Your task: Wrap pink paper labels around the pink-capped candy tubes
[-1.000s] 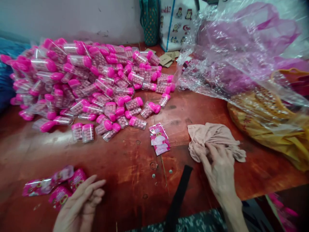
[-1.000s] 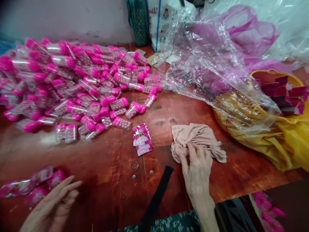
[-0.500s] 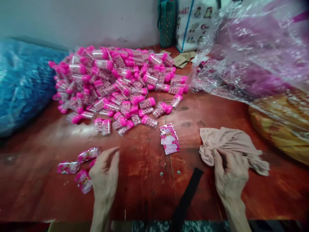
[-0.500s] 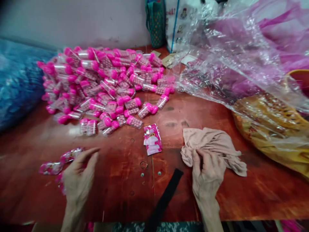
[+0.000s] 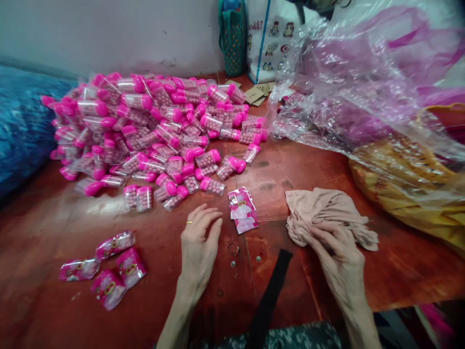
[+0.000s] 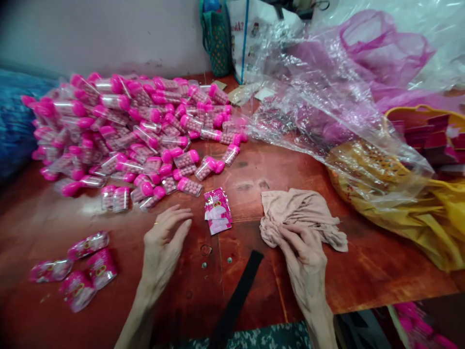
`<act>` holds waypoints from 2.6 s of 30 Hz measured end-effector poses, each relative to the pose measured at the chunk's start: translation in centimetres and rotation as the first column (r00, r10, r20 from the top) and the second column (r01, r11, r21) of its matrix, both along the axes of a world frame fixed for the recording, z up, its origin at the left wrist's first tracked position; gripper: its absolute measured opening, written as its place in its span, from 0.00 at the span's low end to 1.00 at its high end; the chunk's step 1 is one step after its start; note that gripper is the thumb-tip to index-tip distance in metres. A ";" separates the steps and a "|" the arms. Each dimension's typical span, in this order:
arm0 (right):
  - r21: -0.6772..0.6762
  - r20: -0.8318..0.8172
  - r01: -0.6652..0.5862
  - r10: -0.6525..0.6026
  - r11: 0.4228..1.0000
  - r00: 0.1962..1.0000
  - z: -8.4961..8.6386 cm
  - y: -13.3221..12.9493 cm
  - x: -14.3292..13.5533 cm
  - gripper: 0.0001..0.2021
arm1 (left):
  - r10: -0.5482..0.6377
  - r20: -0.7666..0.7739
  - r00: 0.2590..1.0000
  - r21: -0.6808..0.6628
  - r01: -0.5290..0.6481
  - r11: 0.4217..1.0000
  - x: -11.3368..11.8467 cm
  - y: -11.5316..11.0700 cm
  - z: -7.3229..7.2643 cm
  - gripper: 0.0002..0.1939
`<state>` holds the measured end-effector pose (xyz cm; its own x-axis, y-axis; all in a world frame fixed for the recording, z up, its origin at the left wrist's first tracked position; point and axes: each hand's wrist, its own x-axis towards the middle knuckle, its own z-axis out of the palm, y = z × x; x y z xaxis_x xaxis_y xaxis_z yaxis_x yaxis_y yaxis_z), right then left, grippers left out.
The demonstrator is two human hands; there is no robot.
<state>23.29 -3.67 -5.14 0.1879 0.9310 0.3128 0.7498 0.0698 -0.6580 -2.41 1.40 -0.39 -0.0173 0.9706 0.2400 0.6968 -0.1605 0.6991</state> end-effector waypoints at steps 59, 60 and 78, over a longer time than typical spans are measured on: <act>-0.150 -0.053 0.062 -0.070 0.987 0.996 0.2 4.5 -12.0 0.12 | -0.053 -0.335 0.941 0.104 0.093 0.990 1.5 1.6 -3.2 0.10; -0.153 -0.115 0.072 -0.090 0.986 0.989 0.0 4.5 -11.8 0.11 | -0.055 -0.352 0.934 0.081 0.089 0.993 1.8 1.4 -3.3 0.10; -0.090 -0.243 0.025 -0.046 0.996 0.969 0.5 4.3 -10.1 0.11 | -0.039 -0.273 0.961 0.115 0.073 0.991 2.4 -0.3 -4.3 0.14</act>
<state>13.24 0.59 -4.59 0.2820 0.9437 0.1727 0.5664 -0.0185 -0.8239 0.00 1.05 -4.72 0.1179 0.9310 0.3455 0.8439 -0.2773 0.4593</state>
